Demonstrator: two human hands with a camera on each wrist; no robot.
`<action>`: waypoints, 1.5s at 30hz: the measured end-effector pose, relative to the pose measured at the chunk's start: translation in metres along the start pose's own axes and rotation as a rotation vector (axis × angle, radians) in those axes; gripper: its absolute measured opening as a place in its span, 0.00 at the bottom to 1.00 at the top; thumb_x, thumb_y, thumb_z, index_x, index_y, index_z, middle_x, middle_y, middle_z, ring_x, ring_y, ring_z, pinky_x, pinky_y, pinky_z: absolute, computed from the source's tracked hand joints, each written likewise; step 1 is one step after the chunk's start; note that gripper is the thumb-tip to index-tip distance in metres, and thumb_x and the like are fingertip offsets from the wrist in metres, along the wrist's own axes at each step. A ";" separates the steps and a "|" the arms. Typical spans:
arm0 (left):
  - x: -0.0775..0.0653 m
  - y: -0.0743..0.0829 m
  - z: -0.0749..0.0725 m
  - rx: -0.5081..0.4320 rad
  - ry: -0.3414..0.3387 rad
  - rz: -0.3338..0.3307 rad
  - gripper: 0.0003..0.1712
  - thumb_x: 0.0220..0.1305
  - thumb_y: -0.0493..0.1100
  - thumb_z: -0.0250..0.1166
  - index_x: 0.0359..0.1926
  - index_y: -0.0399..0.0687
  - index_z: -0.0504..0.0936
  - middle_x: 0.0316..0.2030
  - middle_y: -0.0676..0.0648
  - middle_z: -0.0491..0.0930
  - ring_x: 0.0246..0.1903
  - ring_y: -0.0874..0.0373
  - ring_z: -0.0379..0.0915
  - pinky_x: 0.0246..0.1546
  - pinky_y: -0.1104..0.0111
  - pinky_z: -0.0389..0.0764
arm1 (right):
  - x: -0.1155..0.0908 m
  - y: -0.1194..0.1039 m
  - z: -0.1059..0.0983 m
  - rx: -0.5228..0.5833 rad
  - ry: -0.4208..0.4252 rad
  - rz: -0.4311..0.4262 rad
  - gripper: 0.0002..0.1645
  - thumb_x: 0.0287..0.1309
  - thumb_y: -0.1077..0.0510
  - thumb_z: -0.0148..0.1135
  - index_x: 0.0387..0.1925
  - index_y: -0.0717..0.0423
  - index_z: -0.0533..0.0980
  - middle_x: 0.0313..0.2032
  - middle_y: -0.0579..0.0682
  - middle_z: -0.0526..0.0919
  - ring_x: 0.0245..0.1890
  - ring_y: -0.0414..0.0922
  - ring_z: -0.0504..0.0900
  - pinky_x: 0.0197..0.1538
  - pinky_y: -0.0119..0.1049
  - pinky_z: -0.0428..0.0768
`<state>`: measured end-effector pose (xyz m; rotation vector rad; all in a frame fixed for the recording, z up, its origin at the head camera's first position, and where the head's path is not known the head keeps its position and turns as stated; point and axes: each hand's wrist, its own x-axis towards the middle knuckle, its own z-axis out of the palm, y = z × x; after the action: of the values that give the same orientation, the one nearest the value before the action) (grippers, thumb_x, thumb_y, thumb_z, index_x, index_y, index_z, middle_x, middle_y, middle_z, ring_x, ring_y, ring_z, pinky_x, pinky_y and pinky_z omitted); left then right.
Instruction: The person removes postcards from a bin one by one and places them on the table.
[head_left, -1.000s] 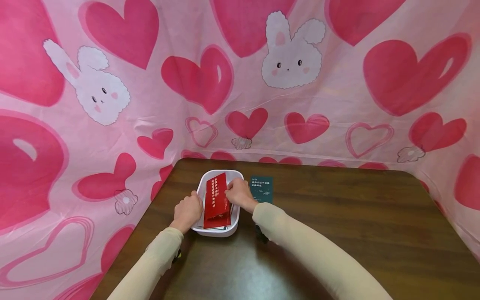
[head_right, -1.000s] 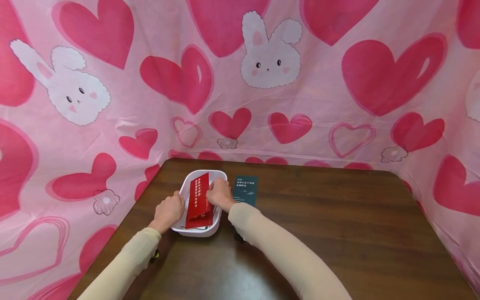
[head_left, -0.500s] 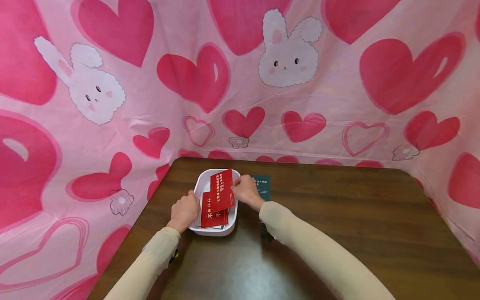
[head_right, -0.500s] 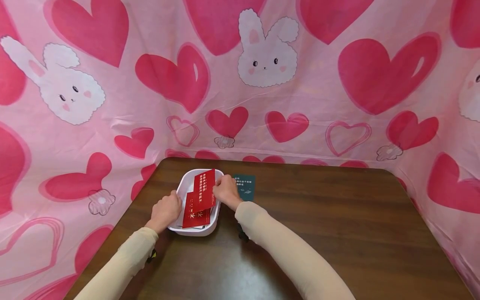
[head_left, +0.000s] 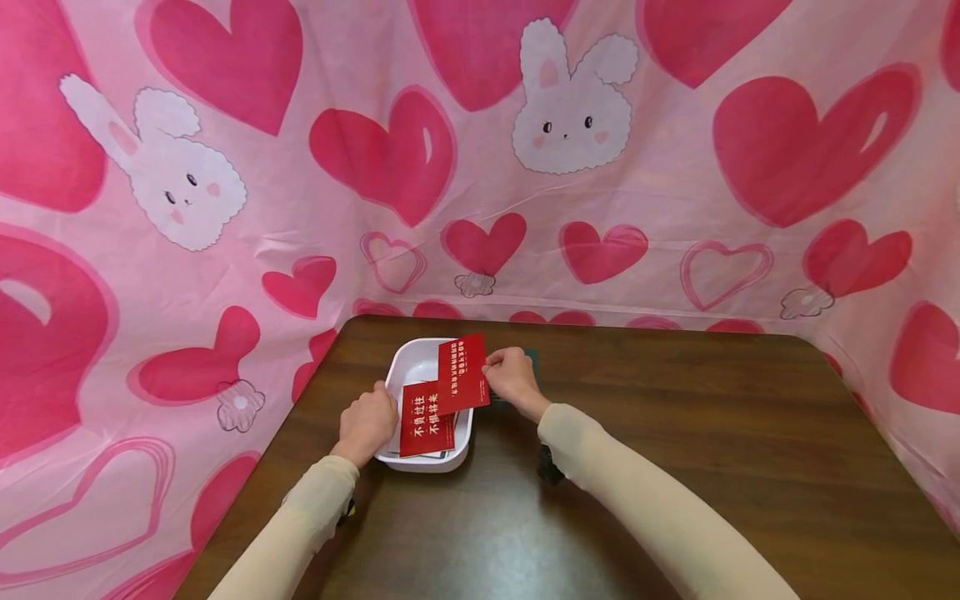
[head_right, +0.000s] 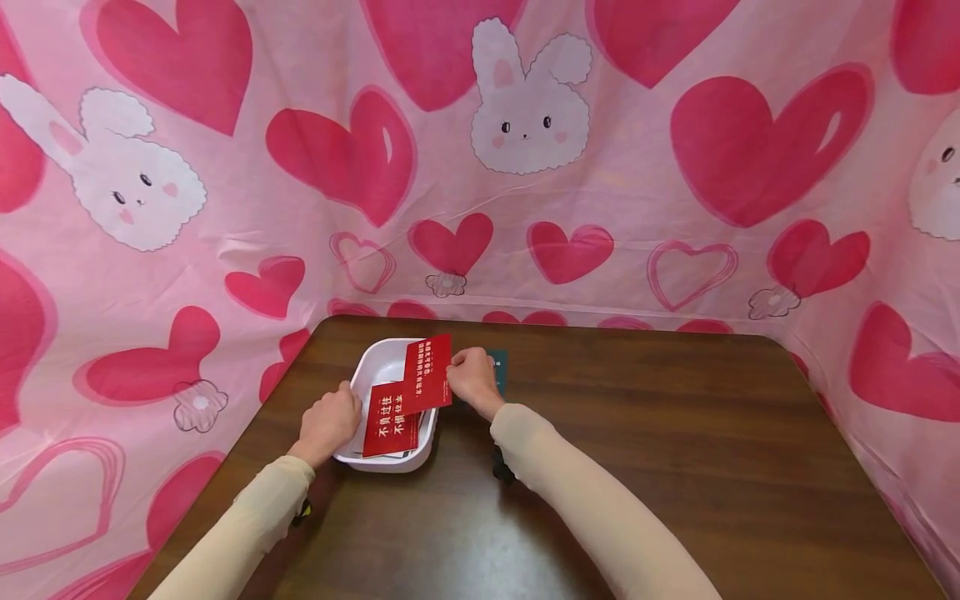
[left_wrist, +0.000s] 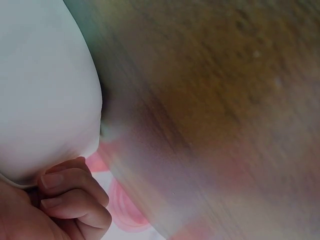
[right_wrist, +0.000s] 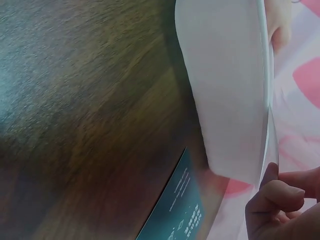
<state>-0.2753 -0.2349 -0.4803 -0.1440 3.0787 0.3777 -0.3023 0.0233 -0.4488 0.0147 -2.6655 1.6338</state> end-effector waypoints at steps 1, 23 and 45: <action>0.000 0.000 0.000 0.000 0.000 0.001 0.27 0.73 0.47 0.64 0.58 0.27 0.71 0.37 0.33 0.82 0.37 0.38 0.85 0.39 0.43 0.88 | 0.000 0.001 -0.001 0.002 0.008 0.002 0.12 0.69 0.61 0.67 0.47 0.67 0.86 0.42 0.58 0.89 0.36 0.49 0.87 0.42 0.44 0.88; 0.001 0.000 0.002 0.011 0.013 0.004 0.24 0.75 0.45 0.60 0.57 0.26 0.72 0.37 0.31 0.81 0.36 0.36 0.84 0.39 0.42 0.87 | 0.003 0.027 -0.035 0.033 0.079 0.061 0.12 0.69 0.60 0.67 0.46 0.66 0.86 0.40 0.57 0.89 0.37 0.51 0.86 0.47 0.48 0.86; 0.001 0.000 0.003 0.009 -0.004 0.004 0.28 0.74 0.46 0.63 0.60 0.25 0.70 0.37 0.33 0.81 0.35 0.39 0.84 0.37 0.45 0.88 | 0.006 0.068 -0.076 -0.021 0.126 0.113 0.14 0.70 0.61 0.64 0.48 0.69 0.85 0.45 0.63 0.88 0.40 0.55 0.84 0.46 0.47 0.85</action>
<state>-0.2761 -0.2346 -0.4834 -0.1366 3.0764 0.3635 -0.3087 0.1217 -0.4751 -0.2358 -2.6321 1.5787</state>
